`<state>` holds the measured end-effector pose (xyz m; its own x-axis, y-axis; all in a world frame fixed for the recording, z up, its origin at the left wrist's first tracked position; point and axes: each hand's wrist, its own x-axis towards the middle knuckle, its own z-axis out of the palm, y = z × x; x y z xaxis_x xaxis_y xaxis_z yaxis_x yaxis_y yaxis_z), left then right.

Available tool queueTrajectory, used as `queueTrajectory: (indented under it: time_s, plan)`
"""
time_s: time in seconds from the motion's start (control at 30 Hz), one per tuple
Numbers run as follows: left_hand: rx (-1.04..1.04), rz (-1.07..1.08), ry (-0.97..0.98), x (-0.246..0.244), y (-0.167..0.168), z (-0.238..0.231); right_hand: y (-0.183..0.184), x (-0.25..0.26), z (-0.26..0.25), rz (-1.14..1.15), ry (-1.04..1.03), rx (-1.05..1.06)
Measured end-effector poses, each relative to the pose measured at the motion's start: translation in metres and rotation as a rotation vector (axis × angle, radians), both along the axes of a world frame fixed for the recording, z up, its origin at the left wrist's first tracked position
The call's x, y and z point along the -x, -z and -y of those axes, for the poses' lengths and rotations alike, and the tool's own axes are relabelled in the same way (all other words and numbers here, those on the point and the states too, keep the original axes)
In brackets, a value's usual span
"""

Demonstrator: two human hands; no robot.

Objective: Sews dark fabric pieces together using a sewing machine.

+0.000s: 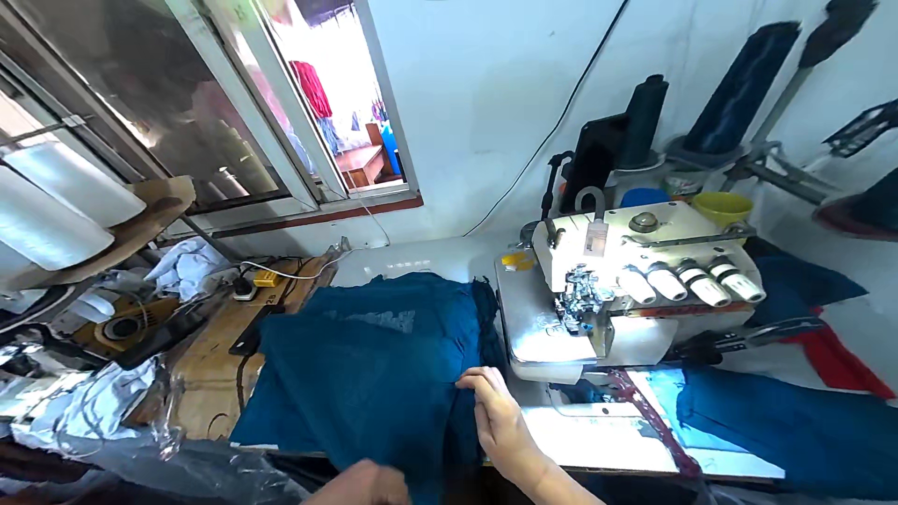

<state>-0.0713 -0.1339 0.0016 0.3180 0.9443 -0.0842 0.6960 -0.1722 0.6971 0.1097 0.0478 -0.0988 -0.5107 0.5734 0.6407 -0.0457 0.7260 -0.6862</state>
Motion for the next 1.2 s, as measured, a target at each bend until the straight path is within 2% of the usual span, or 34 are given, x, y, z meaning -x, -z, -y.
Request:
queueTrajectory:
  time_s: [0.07, 0.13, 0.2, 0.27, 0.33, 0.4, 0.5, 0.53, 0.6, 0.63, 0.7, 0.77, 0.8, 0.83, 0.9, 0.97, 1.03, 1.1, 1.17, 1.2]
  plan:
    - [-0.187, -0.021, -0.229, 0.008, 0.019, -0.030, -0.005, 0.015, -0.004, 0.061, -0.012, 0.016]
    - [-0.342, -0.136, -0.447, 0.011, 0.039, -0.070, -0.011, 0.030, -0.006, 0.179, 0.008, 0.054]
    - [-0.383, -0.353, -0.532, 0.013, 0.059, -0.098, -0.019, 0.041, -0.008, 0.368, 0.040, 0.125]
    - [-0.586, -0.489, -0.523, 0.020, 0.079, -0.112, -0.027, 0.047, -0.009, 0.531, 0.117, 0.166]
    - [-0.690, -0.449, -0.535, 0.026, 0.077, -0.115, -0.027, 0.049, -0.007, 0.560, 0.258, 0.116]
    - [-0.711, -0.354, -0.625, 0.031, 0.058, -0.113, -0.029, 0.050, -0.005, 0.596, 0.337, 0.070]
    - [-0.805, -0.228, -0.711, 0.039, 0.044, -0.116, -0.032, 0.053, 0.001, 0.649, 0.242, 0.108]
    - [-0.835, -0.166, -0.731, 0.038, 0.043, -0.118, -0.030, 0.054, 0.003, 0.558, 0.216, 0.139]
    - [-0.883, 0.014, -0.786, 0.032, 0.037, -0.124, -0.023, 0.056, 0.003, 0.193, 0.160, 0.300]
    - [-0.895, 0.117, -0.814, 0.028, 0.034, -0.127, -0.023, 0.057, 0.001, -0.024, 0.089, 0.462]
    - [-0.863, 0.310, -0.865, 0.018, 0.026, -0.133, -0.038, 0.057, -0.004, -0.403, -0.118, 0.946]
    - [-0.802, 0.473, -0.888, 0.005, 0.021, -0.139, -0.060, 0.048, -0.007, -0.612, -0.284, 1.340]
    - [-0.789, 0.528, -0.874, -0.001, 0.018, -0.140, -0.068, 0.043, -0.009, -0.646, -0.301, 1.410]
    - [-0.796, 0.555, -0.842, -0.008, 0.015, -0.140, -0.073, 0.037, -0.011, -0.636, -0.292, 1.392]
    - [-0.861, 0.480, -0.773, -0.019, 0.012, -0.135, -0.070, 0.020, -0.014, -0.540, -0.232, 1.124]
    - [-0.948, 0.236, -0.748, -0.028, 0.020, -0.125, -0.057, -0.002, -0.019, -0.365, -0.130, 0.701]
    - [-0.974, -0.154, -0.792, -0.036, 0.041, -0.118, -0.038, -0.023, -0.019, -0.173, -0.032, 0.347]
    - [-0.805, -0.443, -0.809, -0.047, 0.069, -0.116, -0.011, -0.042, -0.017, -0.021, -0.028, 0.273]
    - [-0.593, -0.547, -0.787, -0.055, 0.088, -0.117, 0.007, -0.069, -0.016, 0.062, -0.104, 0.342]
    - [-0.598, -0.549, -0.757, -0.054, 0.091, -0.118, 0.009, -0.085, -0.016, 0.071, -0.110, 0.350]
